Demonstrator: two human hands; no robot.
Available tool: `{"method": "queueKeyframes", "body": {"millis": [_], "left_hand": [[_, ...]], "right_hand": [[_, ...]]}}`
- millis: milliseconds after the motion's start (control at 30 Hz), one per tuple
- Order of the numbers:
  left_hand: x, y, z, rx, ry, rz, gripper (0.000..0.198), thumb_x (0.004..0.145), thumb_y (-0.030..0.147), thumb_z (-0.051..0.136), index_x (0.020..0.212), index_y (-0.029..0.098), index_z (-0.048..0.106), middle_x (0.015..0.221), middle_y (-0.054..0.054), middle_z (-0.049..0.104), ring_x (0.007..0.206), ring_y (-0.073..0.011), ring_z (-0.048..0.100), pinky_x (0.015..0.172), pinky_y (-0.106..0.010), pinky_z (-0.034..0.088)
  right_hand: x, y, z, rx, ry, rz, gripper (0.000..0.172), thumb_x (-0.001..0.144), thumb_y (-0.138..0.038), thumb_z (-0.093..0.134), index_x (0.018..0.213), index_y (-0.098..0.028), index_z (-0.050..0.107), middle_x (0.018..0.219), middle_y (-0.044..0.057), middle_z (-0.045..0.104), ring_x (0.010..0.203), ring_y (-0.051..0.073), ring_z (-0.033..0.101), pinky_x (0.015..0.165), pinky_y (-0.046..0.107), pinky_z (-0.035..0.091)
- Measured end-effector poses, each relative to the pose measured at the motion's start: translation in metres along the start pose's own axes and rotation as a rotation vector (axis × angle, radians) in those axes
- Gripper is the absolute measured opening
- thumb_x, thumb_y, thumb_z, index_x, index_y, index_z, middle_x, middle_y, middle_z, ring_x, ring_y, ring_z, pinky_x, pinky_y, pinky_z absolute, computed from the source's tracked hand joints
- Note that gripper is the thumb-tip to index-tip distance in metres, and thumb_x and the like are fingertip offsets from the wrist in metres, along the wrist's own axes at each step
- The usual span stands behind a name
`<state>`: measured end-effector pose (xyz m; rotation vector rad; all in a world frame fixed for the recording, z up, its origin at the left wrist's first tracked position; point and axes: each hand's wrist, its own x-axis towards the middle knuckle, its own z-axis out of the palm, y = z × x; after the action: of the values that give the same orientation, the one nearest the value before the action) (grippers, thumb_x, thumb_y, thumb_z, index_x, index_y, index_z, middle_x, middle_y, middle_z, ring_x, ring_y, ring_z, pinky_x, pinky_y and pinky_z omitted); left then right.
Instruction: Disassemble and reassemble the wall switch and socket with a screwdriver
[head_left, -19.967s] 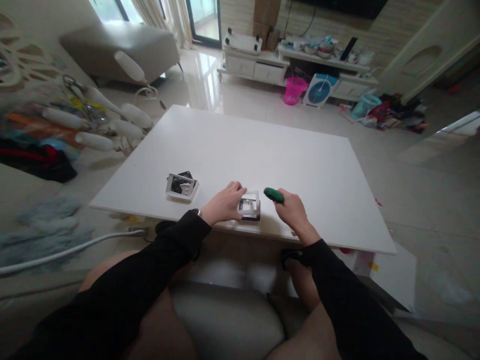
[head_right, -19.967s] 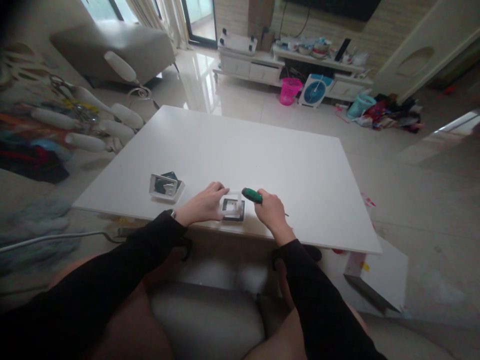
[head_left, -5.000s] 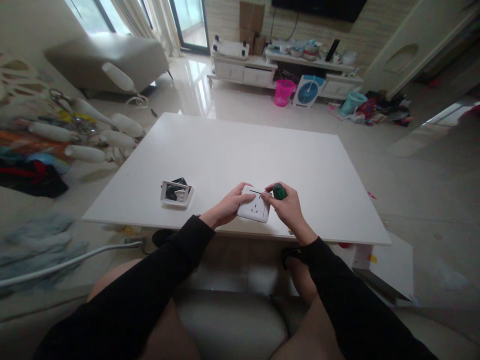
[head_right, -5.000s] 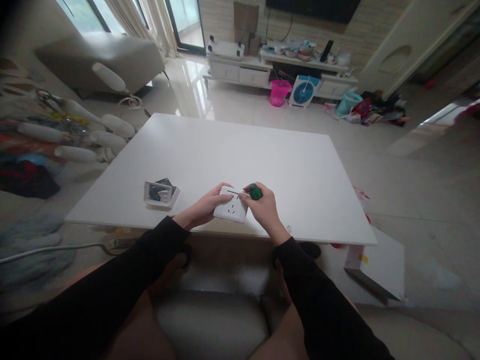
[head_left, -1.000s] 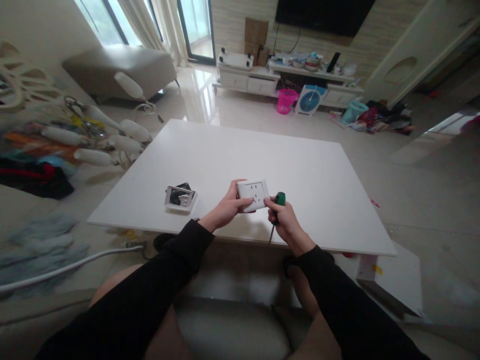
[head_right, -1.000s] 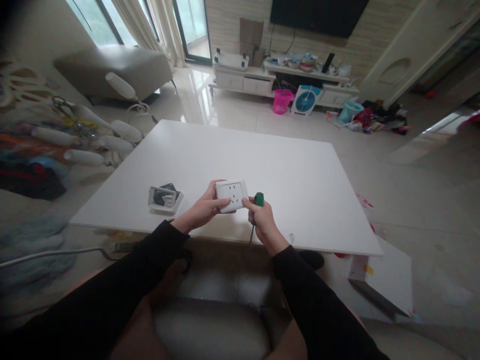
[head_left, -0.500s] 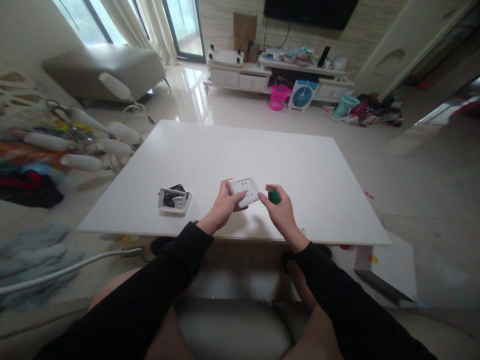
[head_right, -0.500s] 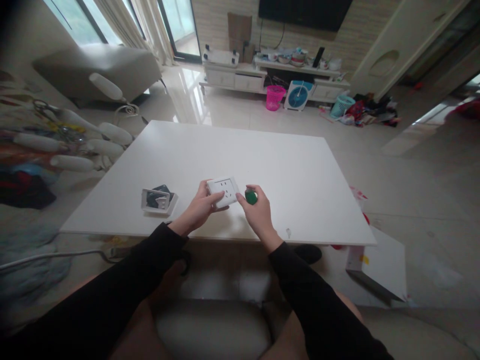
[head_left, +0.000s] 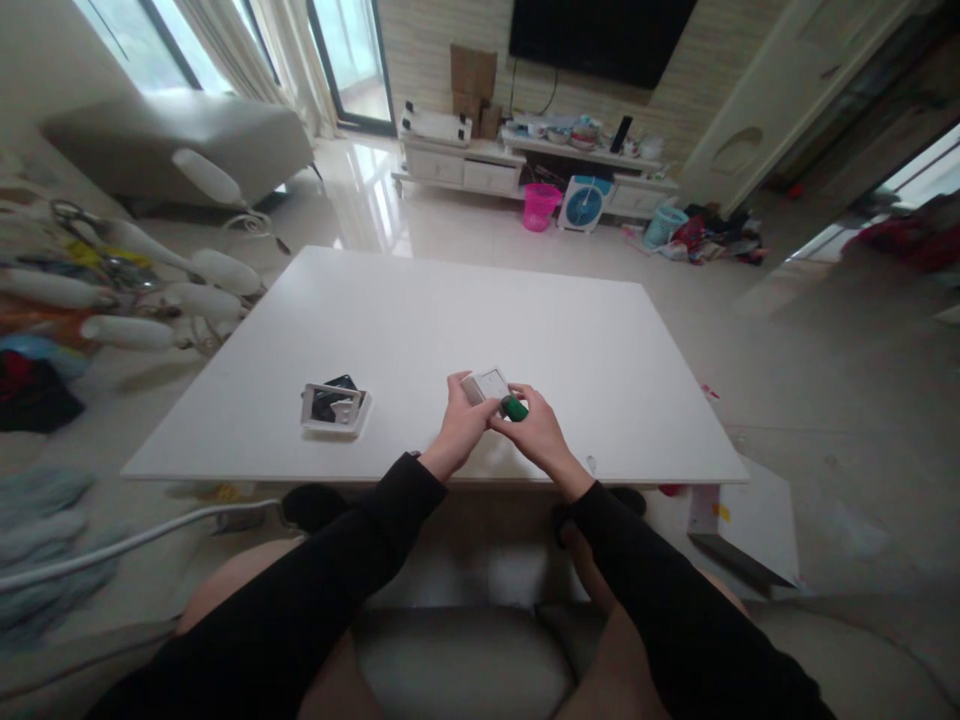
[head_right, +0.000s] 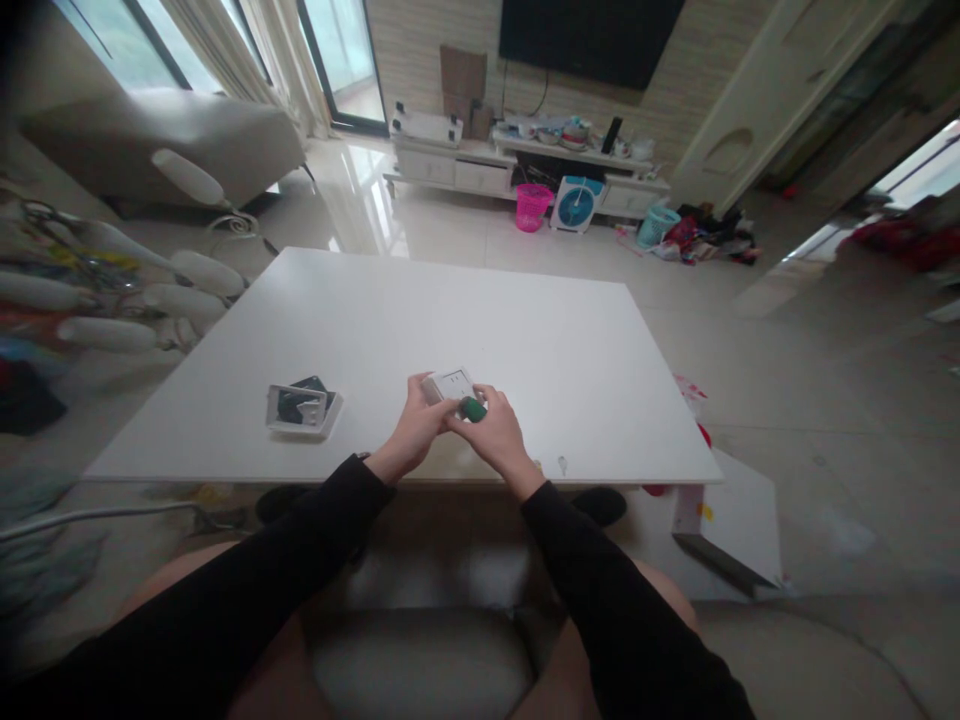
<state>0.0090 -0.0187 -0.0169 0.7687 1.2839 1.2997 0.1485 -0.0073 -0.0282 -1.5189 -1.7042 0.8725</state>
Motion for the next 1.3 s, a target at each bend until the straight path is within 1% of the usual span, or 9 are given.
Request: {"method": "queueKeyframes", "body": {"millis": [133, 200, 300, 367, 533, 667, 867, 1067, 1300], "left_hand": [[-0.001, 0.005, 0.001, -0.031, -0.030, -0.050, 0.069, 0.068, 0.018, 0.071, 0.130, 0.024, 0.041, 0.109, -0.006, 0.063, 0.095, -0.0213, 0.066, 0.073, -0.032, 0.060], [-0.002, 0.010, 0.000, -0.053, -0.079, -0.066, 0.076, 0.072, 0.022, 0.073, 0.140, 0.025, 0.040, 0.124, -0.012, 0.063, 0.104, -0.0241, 0.067, 0.079, -0.036, 0.061], [-0.004, 0.019, -0.007, -0.006, -0.140, -0.099, 0.086, 0.079, 0.030, 0.077, 0.154, 0.027, 0.033, 0.154, -0.023, 0.047, 0.129, -0.0311, 0.061, 0.091, -0.041, 0.059], [-0.004, 0.026, -0.014, 0.072, -0.145, -0.111, 0.082, 0.083, 0.029, 0.074, 0.154, 0.026, 0.034, 0.162, -0.025, 0.038, 0.137, -0.0334, 0.055, 0.095, -0.043, 0.058], [0.001, 0.040, -0.035, 0.211, -0.162, -0.039, 0.050, 0.085, 0.021, 0.064, 0.133, 0.019, 0.050, 0.156, -0.020, 0.045, 0.118, -0.0279, 0.063, 0.093, -0.043, 0.058], [0.004, 0.048, -0.046, 0.241, -0.156, 0.001, 0.033, 0.087, 0.019, 0.059, 0.119, 0.019, 0.053, 0.146, -0.017, 0.050, 0.102, -0.0211, 0.064, 0.088, -0.040, 0.059], [0.001, 0.054, -0.050, 0.336, -0.148, 0.077, 0.028, 0.087, 0.017, 0.058, 0.115, 0.019, 0.053, 0.132, -0.012, 0.051, 0.100, -0.0192, 0.064, 0.095, -0.039, 0.055], [-0.003, 0.058, -0.049, 0.388, -0.156, 0.102, 0.026, 0.090, 0.017, 0.058, 0.115, 0.019, 0.052, 0.129, -0.010, 0.049, 0.103, -0.0194, 0.065, 0.095, -0.037, 0.052], [-0.006, 0.057, -0.048, 0.411, -0.163, 0.122, 0.025, 0.090, 0.016, 0.058, 0.113, 0.019, 0.052, 0.127, -0.010, 0.050, 0.098, -0.0183, 0.064, 0.096, -0.038, 0.051]], "right_hand": [[0.004, 0.008, 0.001, 0.117, 0.019, 0.024, 0.070, 0.068, -0.054, 0.087, 0.127, -0.021, 0.068, 0.121, 0.011, 0.075, 0.110, 0.027, 0.070, 0.101, 0.045, 0.053], [0.009, 0.015, -0.003, 0.108, 0.078, 0.028, 0.074, 0.065, -0.055, 0.089, 0.127, -0.020, 0.068, 0.120, 0.011, 0.075, 0.109, 0.028, 0.070, 0.100, 0.044, 0.054], [0.028, 0.036, -0.020, 0.023, 0.211, 0.077, 0.087, 0.060, -0.056, 0.090, 0.133, -0.018, 0.065, 0.124, 0.015, 0.074, 0.108, 0.029, 0.070, 0.099, 0.044, 0.054], [0.047, 0.057, -0.039, -0.061, 0.319, 0.148, 0.090, 0.058, -0.056, 0.090, 0.134, -0.016, 0.064, 0.126, 0.017, 0.073, 0.110, 0.031, 0.070, 0.099, 0.044, 0.054], [0.094, 0.111, -0.098, -0.317, 0.512, 0.361, 0.088, 0.060, -0.048, 0.088, 0.135, -0.014, 0.060, 0.125, 0.021, 0.073, 0.114, 0.033, 0.070, 0.101, 0.042, 0.053], [0.119, 0.136, -0.126, -0.438, 0.543, 0.420, 0.093, 0.065, -0.050, 0.086, 0.144, -0.015, 0.053, 0.134, 0.024, 0.070, 0.120, 0.036, 0.068, 0.104, 0.044, 0.052], [0.139, 0.153, -0.126, -0.528, 0.524, 0.439, 0.094, 0.065, -0.051, 0.087, 0.145, -0.016, 0.051, 0.138, 0.024, 0.067, 0.126, 0.036, 0.066, 0.107, 0.044, 0.050], [0.136, 0.164, -0.119, -0.568, 0.476, 0.449, 0.091, 0.068, -0.055, 0.085, 0.143, -0.017, 0.052, 0.137, 0.023, 0.067, 0.125, 0.036, 0.066, 0.106, 0.044, 0.051], [0.128, 0.147, -0.122, -0.638, 0.423, 0.468, 0.103, 0.071, -0.066, 0.080, 0.152, -0.015, 0.043, 0.146, 0.027, 0.057, 0.134, 0.040, 0.059, 0.110, 0.046, 0.048]]}}
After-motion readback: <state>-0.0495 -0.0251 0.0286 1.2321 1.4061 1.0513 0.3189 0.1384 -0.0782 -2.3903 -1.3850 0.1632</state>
